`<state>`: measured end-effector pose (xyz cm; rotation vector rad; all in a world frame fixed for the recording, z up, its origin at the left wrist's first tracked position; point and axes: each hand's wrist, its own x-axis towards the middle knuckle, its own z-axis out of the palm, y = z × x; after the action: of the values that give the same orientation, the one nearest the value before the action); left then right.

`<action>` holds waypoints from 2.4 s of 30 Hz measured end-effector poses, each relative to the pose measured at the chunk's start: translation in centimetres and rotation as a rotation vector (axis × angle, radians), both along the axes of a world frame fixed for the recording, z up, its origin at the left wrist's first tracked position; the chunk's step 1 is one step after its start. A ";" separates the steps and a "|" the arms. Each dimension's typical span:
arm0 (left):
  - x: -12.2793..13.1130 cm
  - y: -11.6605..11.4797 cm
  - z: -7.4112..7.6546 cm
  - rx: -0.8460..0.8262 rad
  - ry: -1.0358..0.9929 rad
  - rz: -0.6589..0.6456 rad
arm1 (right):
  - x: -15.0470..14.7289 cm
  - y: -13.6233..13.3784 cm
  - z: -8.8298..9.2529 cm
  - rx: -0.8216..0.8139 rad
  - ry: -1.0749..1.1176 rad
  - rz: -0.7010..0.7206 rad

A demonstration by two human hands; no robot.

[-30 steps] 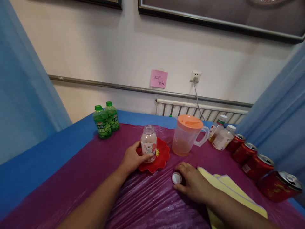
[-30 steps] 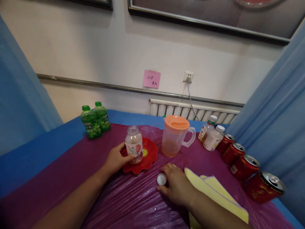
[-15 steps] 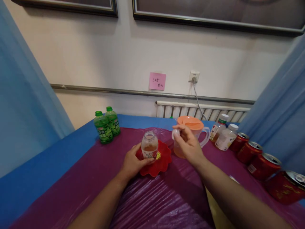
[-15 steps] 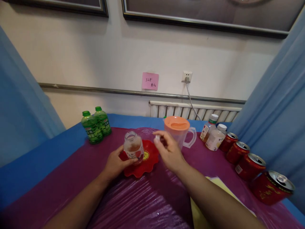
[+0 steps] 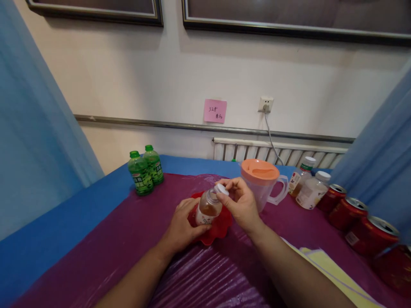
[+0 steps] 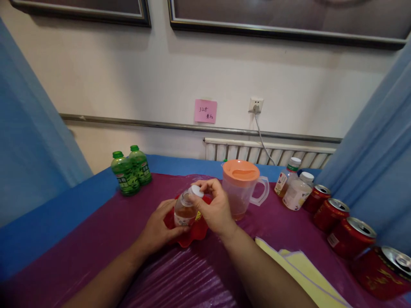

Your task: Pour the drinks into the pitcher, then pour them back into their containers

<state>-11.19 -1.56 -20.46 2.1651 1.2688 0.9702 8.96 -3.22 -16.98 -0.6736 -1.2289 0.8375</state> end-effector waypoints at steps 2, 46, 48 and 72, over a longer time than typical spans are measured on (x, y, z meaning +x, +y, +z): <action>0.1 -0.1 0.1 0.005 0.007 -0.014 | 0.1 -0.1 0.0 0.005 -0.056 -0.006; 0.0 -0.8 0.0 -0.017 0.028 -0.140 | 2.8 0.3 -0.5 0.204 -0.421 0.105; 0.1 -0.9 0.2 -0.018 0.031 -0.142 | 2.5 0.4 -0.7 0.185 -0.435 0.075; 0.0 -0.5 -0.1 -0.025 -0.029 -0.079 | 0.2 -0.9 -1.9 0.172 -0.232 0.055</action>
<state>-11.18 -2.06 -20.60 2.1570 1.1664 0.9458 9.19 -4.09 -18.84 -0.6113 -1.5165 0.7027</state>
